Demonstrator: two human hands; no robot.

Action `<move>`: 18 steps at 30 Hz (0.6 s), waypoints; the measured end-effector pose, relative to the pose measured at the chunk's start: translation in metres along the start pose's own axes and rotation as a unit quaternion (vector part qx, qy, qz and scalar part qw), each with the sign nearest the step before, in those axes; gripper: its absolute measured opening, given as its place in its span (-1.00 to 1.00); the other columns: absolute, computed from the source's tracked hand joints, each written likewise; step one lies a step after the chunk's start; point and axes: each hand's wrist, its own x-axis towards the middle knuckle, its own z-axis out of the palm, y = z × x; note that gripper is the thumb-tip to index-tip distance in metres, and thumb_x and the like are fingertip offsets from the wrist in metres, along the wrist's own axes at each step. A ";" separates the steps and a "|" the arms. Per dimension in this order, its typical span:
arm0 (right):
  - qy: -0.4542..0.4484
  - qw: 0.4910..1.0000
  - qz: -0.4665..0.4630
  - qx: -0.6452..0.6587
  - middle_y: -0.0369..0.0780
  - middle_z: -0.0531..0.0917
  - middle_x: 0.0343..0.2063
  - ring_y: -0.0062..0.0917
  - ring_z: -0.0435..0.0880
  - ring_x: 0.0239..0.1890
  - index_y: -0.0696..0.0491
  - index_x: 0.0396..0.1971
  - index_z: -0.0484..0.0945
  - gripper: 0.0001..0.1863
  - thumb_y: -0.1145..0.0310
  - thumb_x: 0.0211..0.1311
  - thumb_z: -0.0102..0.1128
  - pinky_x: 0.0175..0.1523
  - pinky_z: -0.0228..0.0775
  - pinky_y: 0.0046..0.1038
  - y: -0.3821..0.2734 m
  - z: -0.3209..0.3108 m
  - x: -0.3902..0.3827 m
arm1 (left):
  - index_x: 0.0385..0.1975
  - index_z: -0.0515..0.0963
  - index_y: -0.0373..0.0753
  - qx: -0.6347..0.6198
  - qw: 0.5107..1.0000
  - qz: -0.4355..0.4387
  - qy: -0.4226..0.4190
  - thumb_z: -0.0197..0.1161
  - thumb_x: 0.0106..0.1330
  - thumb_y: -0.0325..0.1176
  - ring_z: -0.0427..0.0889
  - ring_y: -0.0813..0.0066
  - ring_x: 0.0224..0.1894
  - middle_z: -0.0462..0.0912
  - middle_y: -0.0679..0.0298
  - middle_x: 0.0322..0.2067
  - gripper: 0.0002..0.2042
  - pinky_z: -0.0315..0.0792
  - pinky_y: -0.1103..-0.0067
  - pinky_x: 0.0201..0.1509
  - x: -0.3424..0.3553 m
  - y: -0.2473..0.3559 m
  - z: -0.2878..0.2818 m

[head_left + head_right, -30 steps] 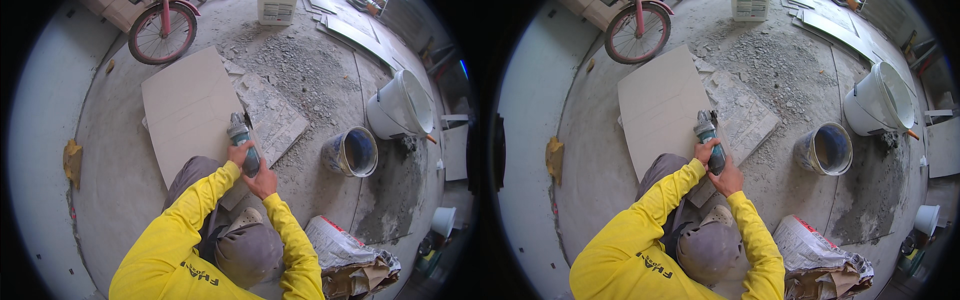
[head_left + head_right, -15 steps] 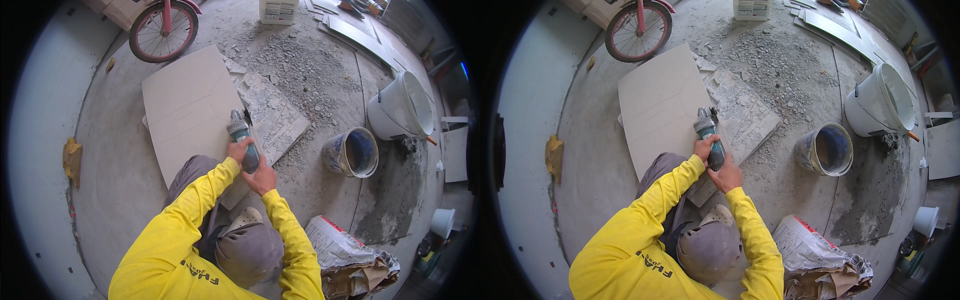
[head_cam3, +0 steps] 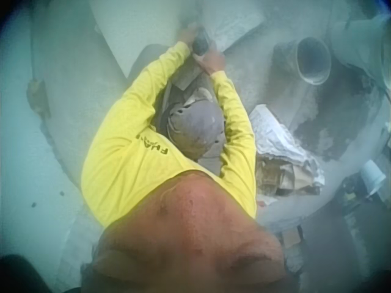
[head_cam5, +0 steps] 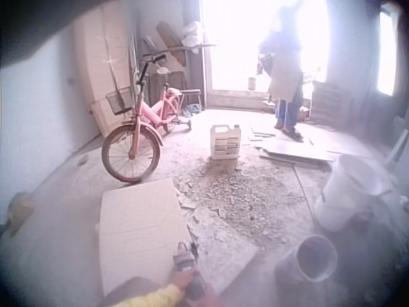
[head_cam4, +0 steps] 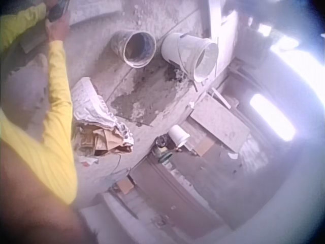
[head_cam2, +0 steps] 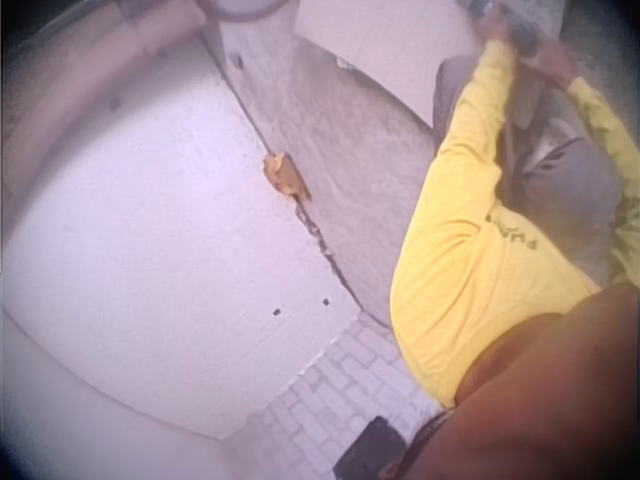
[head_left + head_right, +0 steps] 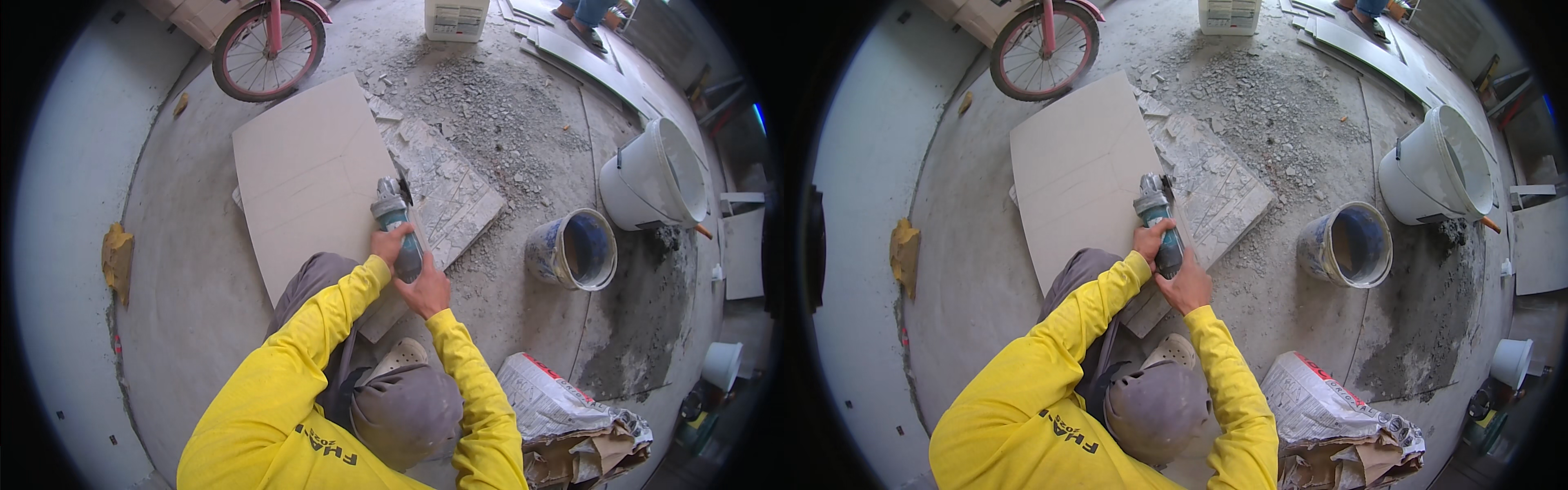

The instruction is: The person uses an angle grinder to cut a large ceramic tile on the floor, then stands, carries the cut tile through a doorway, and hands it to another worker in an adjacent room.

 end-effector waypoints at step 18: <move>-0.002 1.000 -0.004 -0.005 0.14 0.70 -0.38 0.13 0.70 -0.29 0.15 0.03 0.34 -0.24 -0.02 -0.05 0.44 -0.17 0.54 0.04 0.009 -0.004 -0.019 | -0.34 0.63 -0.37 -0.012 1.000 0.002 -0.007 0.49 0.11 -0.31 0.62 0.46 -0.53 0.66 0.26 -0.45 -0.73 0.55 0.46 -0.39 -0.021 -0.012 0.003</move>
